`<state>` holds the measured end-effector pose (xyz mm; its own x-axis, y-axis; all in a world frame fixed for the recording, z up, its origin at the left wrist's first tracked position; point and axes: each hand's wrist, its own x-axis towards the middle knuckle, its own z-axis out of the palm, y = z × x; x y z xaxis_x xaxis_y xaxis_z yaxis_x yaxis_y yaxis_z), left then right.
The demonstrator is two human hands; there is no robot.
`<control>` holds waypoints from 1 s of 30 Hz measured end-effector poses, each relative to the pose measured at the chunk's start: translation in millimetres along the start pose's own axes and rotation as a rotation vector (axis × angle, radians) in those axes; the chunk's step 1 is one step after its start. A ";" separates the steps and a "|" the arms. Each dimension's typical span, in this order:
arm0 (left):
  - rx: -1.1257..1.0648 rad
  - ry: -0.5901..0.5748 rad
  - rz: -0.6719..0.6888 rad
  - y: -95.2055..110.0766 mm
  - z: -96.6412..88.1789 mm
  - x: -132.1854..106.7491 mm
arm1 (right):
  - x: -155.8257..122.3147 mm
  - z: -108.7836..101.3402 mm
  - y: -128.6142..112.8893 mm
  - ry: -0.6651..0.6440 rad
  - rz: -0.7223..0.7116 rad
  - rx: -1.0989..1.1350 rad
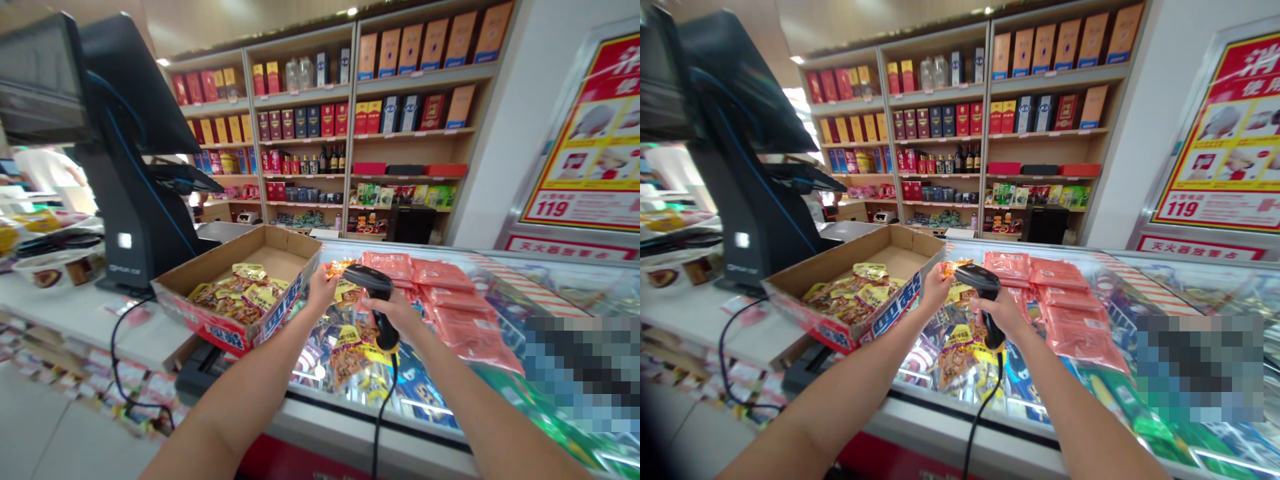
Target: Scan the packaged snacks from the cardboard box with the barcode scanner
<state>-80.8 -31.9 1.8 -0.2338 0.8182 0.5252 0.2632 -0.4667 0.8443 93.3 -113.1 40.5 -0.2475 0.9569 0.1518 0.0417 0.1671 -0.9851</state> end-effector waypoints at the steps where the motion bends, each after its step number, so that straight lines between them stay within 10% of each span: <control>1: -0.028 -0.005 -0.001 0.3 0.6 -0.1 | -0.2 0.3 -0.8 0.001 0.004 -0.001; 12: -0.066 -0.005 0.021 0.6 1.6 -1.2 | 2.8 -0.2 7.8 -0.017 -0.020 0.026; 17: 0.154 0.049 0.039 35.4 -14.1 1.5 | 7.3 9.9 0.2 -0.040 -0.031 0.080; 23: 0.464 0.114 0.062 94.6 -80.4 14.3 | 22.3 48.7 -41.0 -0.167 -0.061 0.060; 30: 0.802 0.326 -0.074 103.7 -173.2 21.0 | 25.5 84.3 -62.1 -0.209 -0.097 0.048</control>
<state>-220.5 -121.3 118.8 -0.5000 0.6431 0.5800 0.7886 0.0614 0.6118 2.8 -119.1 98.6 -0.4434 0.8660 0.2312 -0.0369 0.2401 -0.9701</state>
